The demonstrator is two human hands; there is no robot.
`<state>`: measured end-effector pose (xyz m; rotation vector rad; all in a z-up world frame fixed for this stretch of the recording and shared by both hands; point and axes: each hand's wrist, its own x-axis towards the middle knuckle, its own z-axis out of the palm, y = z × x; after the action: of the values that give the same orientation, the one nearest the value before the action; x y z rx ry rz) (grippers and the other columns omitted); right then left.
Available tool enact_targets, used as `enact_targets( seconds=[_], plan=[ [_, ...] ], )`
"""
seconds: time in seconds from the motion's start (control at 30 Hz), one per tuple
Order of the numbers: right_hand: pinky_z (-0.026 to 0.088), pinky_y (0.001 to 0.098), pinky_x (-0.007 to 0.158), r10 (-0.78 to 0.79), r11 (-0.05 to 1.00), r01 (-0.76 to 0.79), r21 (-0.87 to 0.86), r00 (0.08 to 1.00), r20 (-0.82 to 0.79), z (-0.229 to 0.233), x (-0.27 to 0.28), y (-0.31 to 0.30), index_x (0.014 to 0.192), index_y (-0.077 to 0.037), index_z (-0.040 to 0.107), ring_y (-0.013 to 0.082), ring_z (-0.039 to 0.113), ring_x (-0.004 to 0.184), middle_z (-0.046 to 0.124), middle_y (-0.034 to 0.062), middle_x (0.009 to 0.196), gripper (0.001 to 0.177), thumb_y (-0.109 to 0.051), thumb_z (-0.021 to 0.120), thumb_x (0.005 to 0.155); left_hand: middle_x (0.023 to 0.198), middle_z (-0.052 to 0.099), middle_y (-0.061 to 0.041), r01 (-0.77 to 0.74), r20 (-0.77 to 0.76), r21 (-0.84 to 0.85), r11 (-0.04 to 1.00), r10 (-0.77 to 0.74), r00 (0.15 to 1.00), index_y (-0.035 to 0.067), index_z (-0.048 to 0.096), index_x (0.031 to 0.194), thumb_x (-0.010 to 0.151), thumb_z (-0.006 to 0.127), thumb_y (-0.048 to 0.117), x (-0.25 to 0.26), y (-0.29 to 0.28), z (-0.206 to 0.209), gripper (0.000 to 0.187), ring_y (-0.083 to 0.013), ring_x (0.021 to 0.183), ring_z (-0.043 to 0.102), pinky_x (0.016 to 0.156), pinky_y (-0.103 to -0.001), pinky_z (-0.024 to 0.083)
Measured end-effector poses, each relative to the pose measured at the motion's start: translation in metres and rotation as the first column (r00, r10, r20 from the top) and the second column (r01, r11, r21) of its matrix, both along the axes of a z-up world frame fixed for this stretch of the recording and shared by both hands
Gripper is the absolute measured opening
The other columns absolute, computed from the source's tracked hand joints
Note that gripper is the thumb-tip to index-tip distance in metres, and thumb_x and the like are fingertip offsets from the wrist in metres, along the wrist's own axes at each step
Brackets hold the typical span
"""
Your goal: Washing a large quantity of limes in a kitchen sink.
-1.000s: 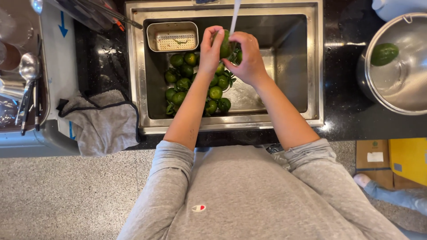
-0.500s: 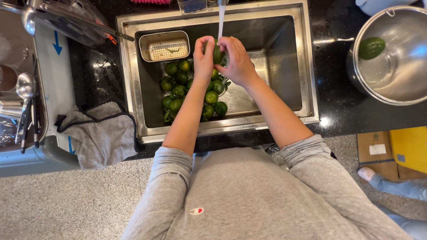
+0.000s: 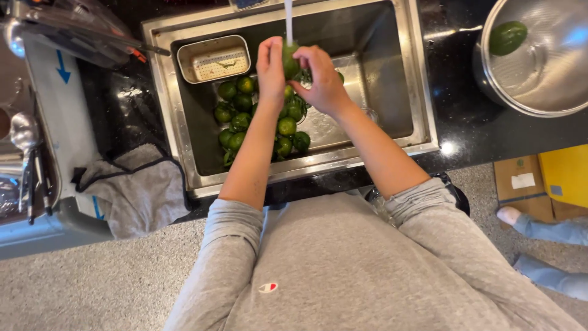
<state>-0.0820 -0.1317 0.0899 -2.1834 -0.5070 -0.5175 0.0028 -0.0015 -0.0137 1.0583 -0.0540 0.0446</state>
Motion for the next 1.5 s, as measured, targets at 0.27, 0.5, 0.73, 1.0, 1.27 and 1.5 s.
enact_targets(
  seconds=[0.27, 0.5, 0.73, 1.0, 1.27, 1.5],
  plan=[
    [0.025, 0.0523, 0.12, -0.025, 0.982, 0.048, -0.183, 0.992, 0.127, 0.011, -0.004, -0.005, 0.129, -0.012, 0.05, 0.0262, 0.06, 0.111, 0.06, 0.0046, 0.113, 0.069, -0.014, 0.093, 0.075, 0.102, 0.063, -0.002, 0.03, -0.01, 0.001, 1.0, -0.03, 1.0, 0.005, 0.06, 0.113, 0.108, 0.056, 0.024, -0.01, -0.011, 0.001, 0.02, -0.0106, 0.093, 0.056, 0.084, -0.027, 0.049],
    [0.025, 0.0545, 0.118, -0.033, 0.965, 0.046, -0.26, 0.998, 0.054, 0.022, -0.008, 0.003, 0.13, -0.013, 0.049, 0.0266, 0.058, 0.112, 0.059, 0.0065, 0.114, 0.068, -0.012, 0.09, 0.075, 0.103, 0.062, -0.002, -0.039, -0.001, 0.017, 0.999, 0.039, 0.999, 0.004, 0.061, 0.114, 0.108, 0.059, 0.025, -0.007, -0.012, -0.023, 0.022, -0.011, 0.096, 0.055, 0.087, -0.028, 0.047],
    [0.04, 0.0472, 0.11, -0.036, 0.985, 0.047, -0.167, 0.997, 0.067, -0.011, -0.014, 0.006, 0.117, -0.013, 0.058, 0.0243, 0.061, 0.088, 0.057, 0.0041, 0.088, 0.038, -0.002, 0.081, 0.088, 0.096, 0.065, -0.006, -0.091, -0.345, -0.188, 0.978, 0.021, 0.938, 0.009, 0.061, 0.113, 0.1, 0.057, 0.044, -0.01, 0.003, 0.016, 0.037, -0.0189, 0.084, 0.063, 0.072, -0.036, 0.053],
    [0.053, 0.0368, 0.09, -0.225, 0.964, 0.242, 0.111, 0.964, -0.145, -0.022, -0.051, -0.051, 0.139, -0.011, 0.06, 0.0248, 0.067, 0.091, 0.069, 0.0075, 0.092, 0.051, -0.004, 0.077, 0.091, 0.102, 0.068, -0.007, -0.023, -0.652, -0.501, 0.865, -0.36, 0.667, 0.015, 0.06, 0.11, 0.089, 0.06, 0.053, -0.04, -0.027, -0.041, 0.042, -0.0263, 0.09, 0.065, 0.078, -0.047, 0.059],
    [0.045, 0.0398, 0.116, -0.233, 0.957, 0.285, 0.058, 0.872, -0.431, -0.056, -0.099, -0.114, 0.151, -0.015, 0.052, 0.0312, 0.059, 0.139, 0.062, 0.0149, 0.15, 0.045, -0.031, 0.059, 0.109, 0.103, 0.067, -0.01, 0.248, -0.6, -0.217, 0.944, -0.33, 0.729, 0.015, 0.058, 0.119, 0.093, 0.07, 0.042, -0.08, -0.094, -0.02, 0.04, -0.0289, 0.084, 0.07, 0.071, -0.04, 0.06],
    [0.049, 0.0394, 0.106, -0.212, 0.942, 0.309, 0.13, 0.85, -0.483, 0.004, -0.126, -0.146, 0.157, -0.011, 0.034, 0.0337, 0.049, 0.142, 0.042, 0.0156, 0.16, 0.073, -0.032, 0.069, 0.097, 0.087, 0.072, -0.013, 0.464, -0.394, -0.184, 0.866, -0.498, 0.773, 0.002, 0.062, 0.11, 0.102, 0.049, 0.054, -0.081, -0.166, 0.016, 0.054, -0.028, 0.062, 0.07, 0.053, -0.039, 0.057]
  ],
)
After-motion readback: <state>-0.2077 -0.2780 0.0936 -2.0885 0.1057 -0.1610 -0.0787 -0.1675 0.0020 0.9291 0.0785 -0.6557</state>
